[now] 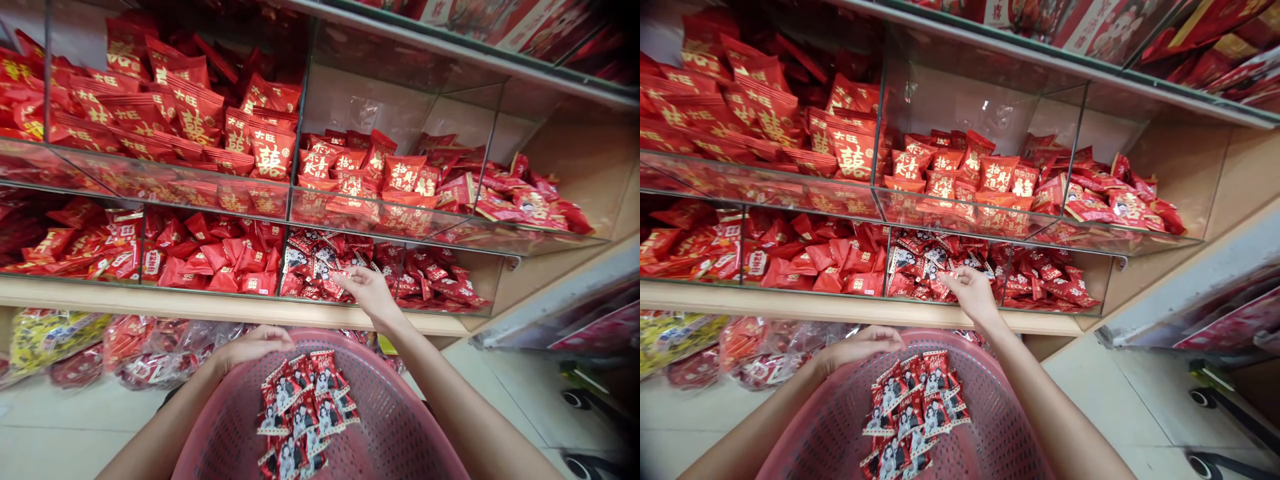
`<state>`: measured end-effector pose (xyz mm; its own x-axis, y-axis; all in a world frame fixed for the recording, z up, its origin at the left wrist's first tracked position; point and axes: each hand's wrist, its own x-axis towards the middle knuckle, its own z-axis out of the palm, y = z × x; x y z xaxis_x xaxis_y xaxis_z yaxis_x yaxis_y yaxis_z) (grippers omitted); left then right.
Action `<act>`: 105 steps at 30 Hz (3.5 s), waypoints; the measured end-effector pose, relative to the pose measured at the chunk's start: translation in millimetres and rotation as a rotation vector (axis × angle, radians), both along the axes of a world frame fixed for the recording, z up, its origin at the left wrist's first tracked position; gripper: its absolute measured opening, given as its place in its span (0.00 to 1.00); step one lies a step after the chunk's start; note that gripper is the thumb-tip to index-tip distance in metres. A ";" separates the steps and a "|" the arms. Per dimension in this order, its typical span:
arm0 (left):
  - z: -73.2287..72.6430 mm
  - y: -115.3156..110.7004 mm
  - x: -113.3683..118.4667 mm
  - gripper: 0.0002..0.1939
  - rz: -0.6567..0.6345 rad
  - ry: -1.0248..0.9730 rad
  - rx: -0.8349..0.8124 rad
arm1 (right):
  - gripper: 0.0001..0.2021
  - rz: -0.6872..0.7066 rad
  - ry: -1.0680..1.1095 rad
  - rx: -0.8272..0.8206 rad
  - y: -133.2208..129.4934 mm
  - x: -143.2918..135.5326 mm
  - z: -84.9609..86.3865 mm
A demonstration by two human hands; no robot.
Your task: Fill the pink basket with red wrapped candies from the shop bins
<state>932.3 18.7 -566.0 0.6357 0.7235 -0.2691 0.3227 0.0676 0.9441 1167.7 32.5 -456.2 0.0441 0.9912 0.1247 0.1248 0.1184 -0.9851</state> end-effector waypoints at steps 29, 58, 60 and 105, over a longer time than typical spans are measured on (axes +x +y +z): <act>7.3 -4.7 2.7 0.15 -0.049 -0.098 -0.025 | 0.17 0.528 -0.169 -0.227 -57.8 -5.2 -74.8; -7.2 2.1 2.5 0.14 0.043 -0.074 -0.051 | 0.20 0.222 0.073 -0.375 -58.6 -12.8 -110.3; -6.1 0.7 2.1 0.14 0.061 -0.077 -0.078 | 0.20 0.242 0.100 -0.426 -59.5 -10.8 -108.5; 10.1 -10.1 7.1 0.20 0.114 -0.194 -0.241 | 0.08 0.182 -0.941 0.031 -50.3 -10.0 -107.8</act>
<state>939.4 8.6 -555.9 0.6102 0.7235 -0.3228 0.1155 0.3219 0.9397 1157.7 -17.8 -564.1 -0.2416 0.9687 0.0563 0.8408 0.2379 -0.4863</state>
